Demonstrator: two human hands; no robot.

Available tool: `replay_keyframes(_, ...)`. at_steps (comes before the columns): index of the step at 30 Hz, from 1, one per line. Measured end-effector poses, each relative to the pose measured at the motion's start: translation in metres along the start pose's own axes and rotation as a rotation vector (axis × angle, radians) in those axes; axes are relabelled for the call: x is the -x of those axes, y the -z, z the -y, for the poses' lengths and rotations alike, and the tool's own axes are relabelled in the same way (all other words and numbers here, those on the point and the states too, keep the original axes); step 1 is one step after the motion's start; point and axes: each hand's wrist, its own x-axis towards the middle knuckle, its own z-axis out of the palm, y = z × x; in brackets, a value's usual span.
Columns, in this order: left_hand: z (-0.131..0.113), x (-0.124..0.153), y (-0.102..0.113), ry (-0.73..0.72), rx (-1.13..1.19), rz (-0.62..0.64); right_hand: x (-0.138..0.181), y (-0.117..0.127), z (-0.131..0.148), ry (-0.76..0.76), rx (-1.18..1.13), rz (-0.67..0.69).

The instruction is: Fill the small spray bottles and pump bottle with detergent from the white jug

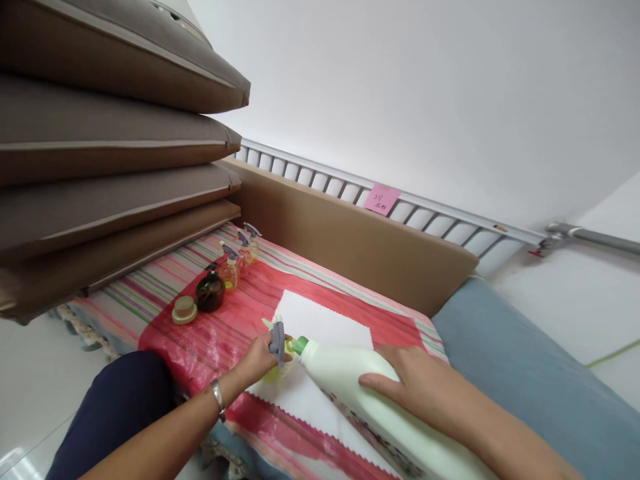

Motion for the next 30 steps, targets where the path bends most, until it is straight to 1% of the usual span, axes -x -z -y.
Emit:
replay_keyframes(5,-0.0002,0.0006,-0.0001,0.000,0.005,0.001,0.0003,0.0022,0.0010,-0.021,-0.003,0.005)
replay_keyframes(20,-0.0020,0.0024,0.0007,0.003,0.005,0.000,0.0001,0.0022,-0.0004,-0.008,-0.010,0.002)
replay_keyframes(30,-0.0070,0.0033,0.0020,-0.021,0.008,0.017,0.0003,0.0060,0.0063,-0.011,0.017,0.007)
